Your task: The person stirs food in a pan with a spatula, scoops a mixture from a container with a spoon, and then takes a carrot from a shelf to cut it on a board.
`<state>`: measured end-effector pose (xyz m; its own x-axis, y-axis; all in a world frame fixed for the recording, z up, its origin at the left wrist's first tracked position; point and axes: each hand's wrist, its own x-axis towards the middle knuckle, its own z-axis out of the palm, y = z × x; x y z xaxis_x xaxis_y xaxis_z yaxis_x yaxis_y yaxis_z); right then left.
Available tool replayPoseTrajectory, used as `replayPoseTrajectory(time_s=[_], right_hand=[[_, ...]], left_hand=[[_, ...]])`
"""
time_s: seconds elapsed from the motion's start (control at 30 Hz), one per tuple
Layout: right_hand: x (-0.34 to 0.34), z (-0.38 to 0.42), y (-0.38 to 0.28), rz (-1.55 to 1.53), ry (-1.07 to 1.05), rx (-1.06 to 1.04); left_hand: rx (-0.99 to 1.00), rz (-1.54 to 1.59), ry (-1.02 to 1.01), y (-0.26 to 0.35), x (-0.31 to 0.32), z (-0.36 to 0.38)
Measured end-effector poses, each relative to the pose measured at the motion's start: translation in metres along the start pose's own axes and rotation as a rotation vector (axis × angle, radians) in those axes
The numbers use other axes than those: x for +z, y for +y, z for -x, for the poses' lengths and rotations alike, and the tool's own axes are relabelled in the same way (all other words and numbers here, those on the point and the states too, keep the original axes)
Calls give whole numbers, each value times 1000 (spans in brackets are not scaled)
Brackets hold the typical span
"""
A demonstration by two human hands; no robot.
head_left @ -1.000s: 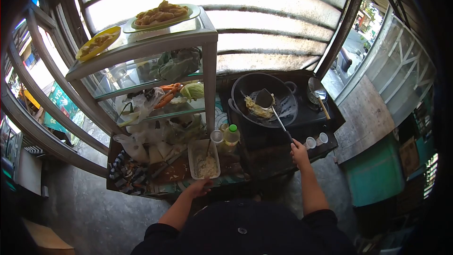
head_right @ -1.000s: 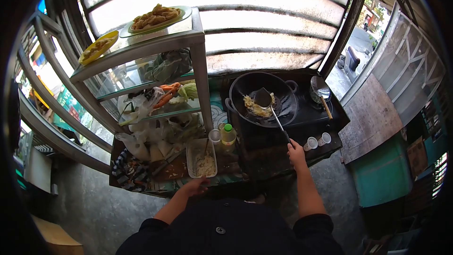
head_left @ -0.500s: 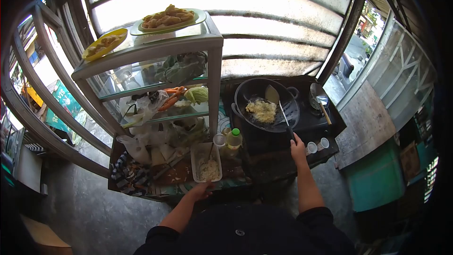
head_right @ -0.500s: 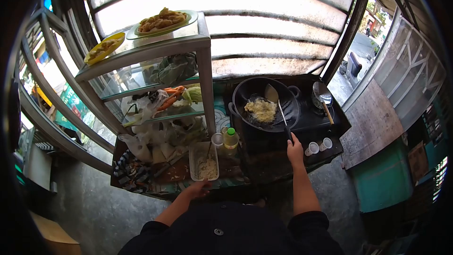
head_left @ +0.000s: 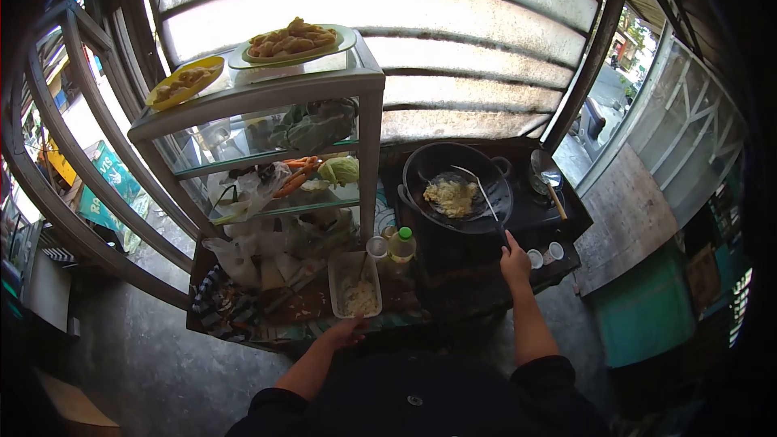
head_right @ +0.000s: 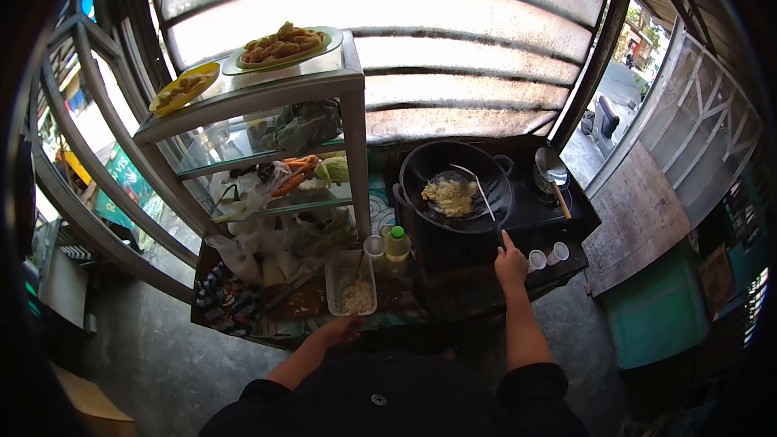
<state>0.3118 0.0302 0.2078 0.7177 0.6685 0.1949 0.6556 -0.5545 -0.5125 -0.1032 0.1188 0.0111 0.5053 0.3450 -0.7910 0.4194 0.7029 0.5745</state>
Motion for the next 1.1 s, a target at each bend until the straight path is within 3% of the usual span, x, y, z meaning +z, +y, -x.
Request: replayPoseTrajectory(time_s=[0.07, 0.2, 0.3, 0.33, 0.4, 0.5, 0.63, 0.7, 0.73, 0.8, 1.0, 1.1], right_hand=[[-5, -4, -7, 134, -47, -43], [10, -2, 11, 70, -7, -171], [37, -2, 40, -665, -254, -11], [28, 3, 28, -666, -256, -14], [9, 12, 8, -805, -463, 381], [21, -1, 10, -943, -452, 484], [39, -20, 16, -930, -372, 453], [89, -45, 57, -349, 266, -357], [74, -39, 40, -350, 268, -354], [44, -26, 8, 57, 66, -56], [36, -9, 2, 287, -42, -96], [32, 1, 2, 246, -85, -123]], left_hand=[[16, -23, -21, 2, -1, 1], [43, -41, -5, 6, 4, 9], [16, -3, 6, 5, 6, 8], [29, -5, 1, 5, 5, 7], [36, -3, -4, 4, 4, 6], [16, -49, -28, 2, 1, 4], [20, -28, -8, 1, 0, -1], [19, -18, 0, -1, 0, -3], [19, -8, -5, -1, -1, -4], [20, -1, -11, -1, -1, -4], [33, 8, -15, 2, 2, 2], [35, 18, -8, 2, 3, 3]])
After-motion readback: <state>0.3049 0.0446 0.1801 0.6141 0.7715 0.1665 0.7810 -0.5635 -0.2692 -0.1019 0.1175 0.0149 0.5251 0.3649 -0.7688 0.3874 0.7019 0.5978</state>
